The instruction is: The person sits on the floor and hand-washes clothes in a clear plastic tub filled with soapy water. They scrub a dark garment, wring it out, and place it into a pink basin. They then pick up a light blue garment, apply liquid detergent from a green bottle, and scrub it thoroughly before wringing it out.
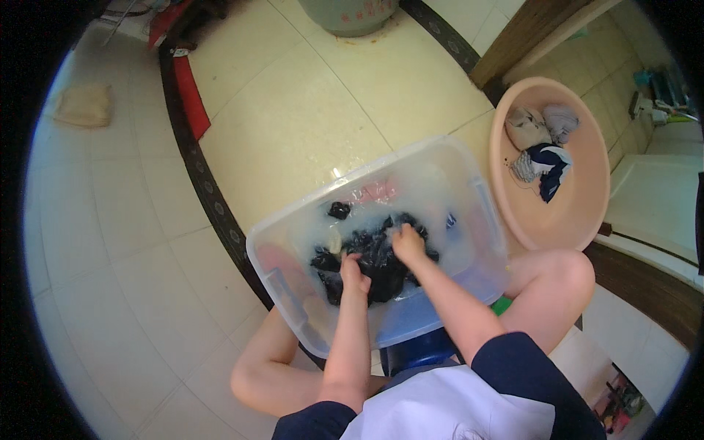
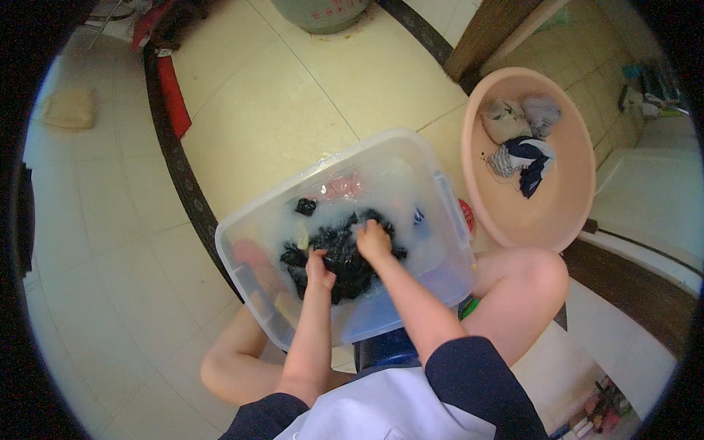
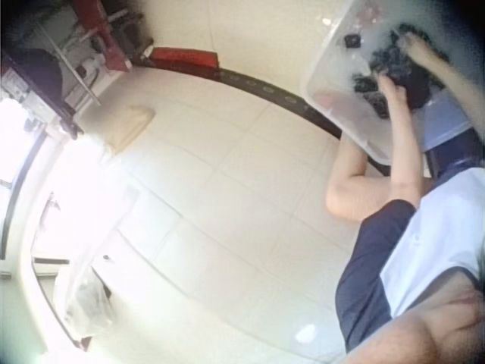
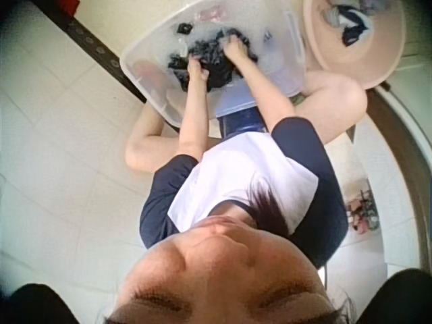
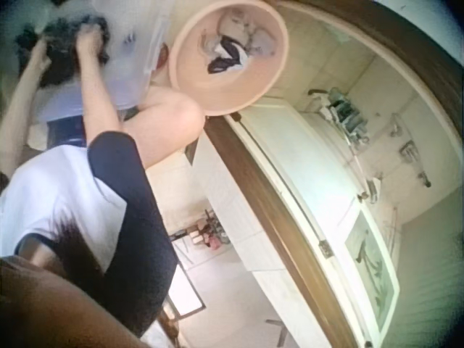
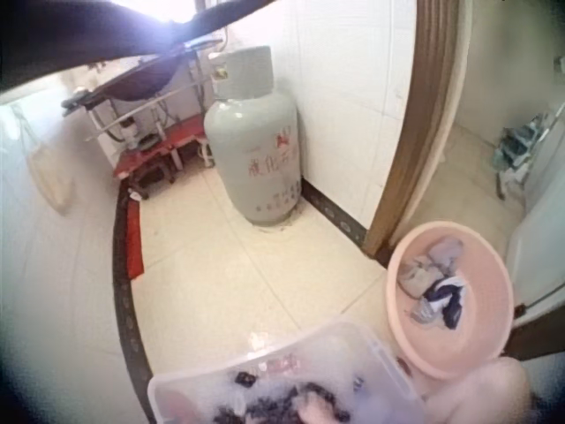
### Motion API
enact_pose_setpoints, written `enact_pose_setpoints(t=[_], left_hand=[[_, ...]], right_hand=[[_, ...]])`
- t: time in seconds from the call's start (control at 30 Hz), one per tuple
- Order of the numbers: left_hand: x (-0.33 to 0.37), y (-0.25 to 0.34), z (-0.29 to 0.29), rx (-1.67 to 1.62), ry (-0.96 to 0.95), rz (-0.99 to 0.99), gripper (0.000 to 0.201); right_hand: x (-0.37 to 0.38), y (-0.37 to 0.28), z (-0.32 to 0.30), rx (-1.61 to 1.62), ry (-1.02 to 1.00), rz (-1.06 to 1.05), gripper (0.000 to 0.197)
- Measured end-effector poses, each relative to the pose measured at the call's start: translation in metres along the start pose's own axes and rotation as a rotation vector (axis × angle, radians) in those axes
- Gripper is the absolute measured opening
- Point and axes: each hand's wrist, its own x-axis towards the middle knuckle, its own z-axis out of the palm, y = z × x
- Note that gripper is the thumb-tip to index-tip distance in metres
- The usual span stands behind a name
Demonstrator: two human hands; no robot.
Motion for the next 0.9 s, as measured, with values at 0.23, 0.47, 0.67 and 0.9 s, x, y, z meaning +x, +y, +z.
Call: enact_pose_setpoints(t=[0.23, 0.47, 0.67, 0.9], left_hand=[[-0.071, 0.009, 0.03, -0.048, -0.279, -0.18, 0.022], [-0.119, -0.017, 0.036, 0.169, -0.387, -0.048, 0.047], [-0.07, 0.001, 0.024, -0.065, -1.149, -0.247, 0.052], [-0.122, -0.001, 0.026, 0.209, -0.379, 0.058, 0.055]], right_hand=[[-0.148, -0.031, 0.001, 0.0, 0.183, -0.663, 0.019], [-0.095, -0.06, -0.063, -0.035, 0.321, -0.34, 0.038], [-0.138, -0.055, -0.038, 0.014, 0.282, -0.568, 0.028], [-0.067, -0.016, -0.059, 0.092, 0.09, -0.202, 0.042]])
